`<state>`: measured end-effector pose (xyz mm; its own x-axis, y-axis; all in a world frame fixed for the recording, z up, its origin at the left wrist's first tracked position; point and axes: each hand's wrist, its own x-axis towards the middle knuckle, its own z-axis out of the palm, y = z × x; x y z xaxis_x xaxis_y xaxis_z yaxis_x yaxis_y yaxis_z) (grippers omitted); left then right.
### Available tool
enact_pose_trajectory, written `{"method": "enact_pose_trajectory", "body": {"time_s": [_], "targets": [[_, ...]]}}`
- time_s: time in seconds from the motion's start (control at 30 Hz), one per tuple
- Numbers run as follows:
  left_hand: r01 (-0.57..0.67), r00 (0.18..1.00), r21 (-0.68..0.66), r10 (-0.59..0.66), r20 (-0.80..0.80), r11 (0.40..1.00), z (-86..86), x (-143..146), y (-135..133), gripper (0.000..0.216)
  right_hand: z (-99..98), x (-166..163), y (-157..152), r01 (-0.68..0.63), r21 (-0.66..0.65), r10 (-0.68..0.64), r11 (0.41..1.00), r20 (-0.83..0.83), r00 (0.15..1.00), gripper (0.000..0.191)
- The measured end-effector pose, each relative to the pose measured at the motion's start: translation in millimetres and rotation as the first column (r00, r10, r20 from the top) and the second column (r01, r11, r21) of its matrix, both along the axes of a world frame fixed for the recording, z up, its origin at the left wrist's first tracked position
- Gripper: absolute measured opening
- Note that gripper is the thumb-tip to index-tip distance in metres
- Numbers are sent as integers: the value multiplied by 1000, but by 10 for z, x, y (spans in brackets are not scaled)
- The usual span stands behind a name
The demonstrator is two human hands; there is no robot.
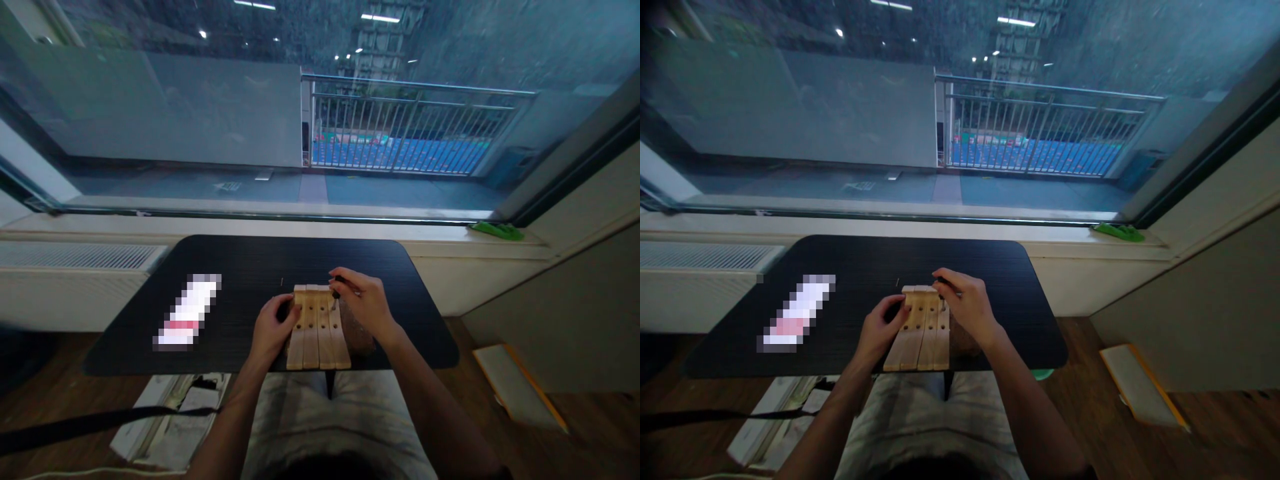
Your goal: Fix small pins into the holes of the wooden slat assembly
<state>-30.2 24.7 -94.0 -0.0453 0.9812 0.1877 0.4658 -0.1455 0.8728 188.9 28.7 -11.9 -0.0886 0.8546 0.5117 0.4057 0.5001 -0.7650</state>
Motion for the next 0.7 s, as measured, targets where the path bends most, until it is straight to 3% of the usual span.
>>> {"method": "enact_pose_trajectory", "body": {"time_s": [0.4, 0.7], "targets": [[-5, 1000, 4, 5, -11, 1000, 16, 7, -6, 40, 55, 30, 23, -62, 83, 49, 995, 152, 987, 24], [4, 1000, 18, -4, -8, 1000, -7, -5, -1, 38, 98, 35, 23, -121, 60, 116, 991, 69, 991, 25]]}}
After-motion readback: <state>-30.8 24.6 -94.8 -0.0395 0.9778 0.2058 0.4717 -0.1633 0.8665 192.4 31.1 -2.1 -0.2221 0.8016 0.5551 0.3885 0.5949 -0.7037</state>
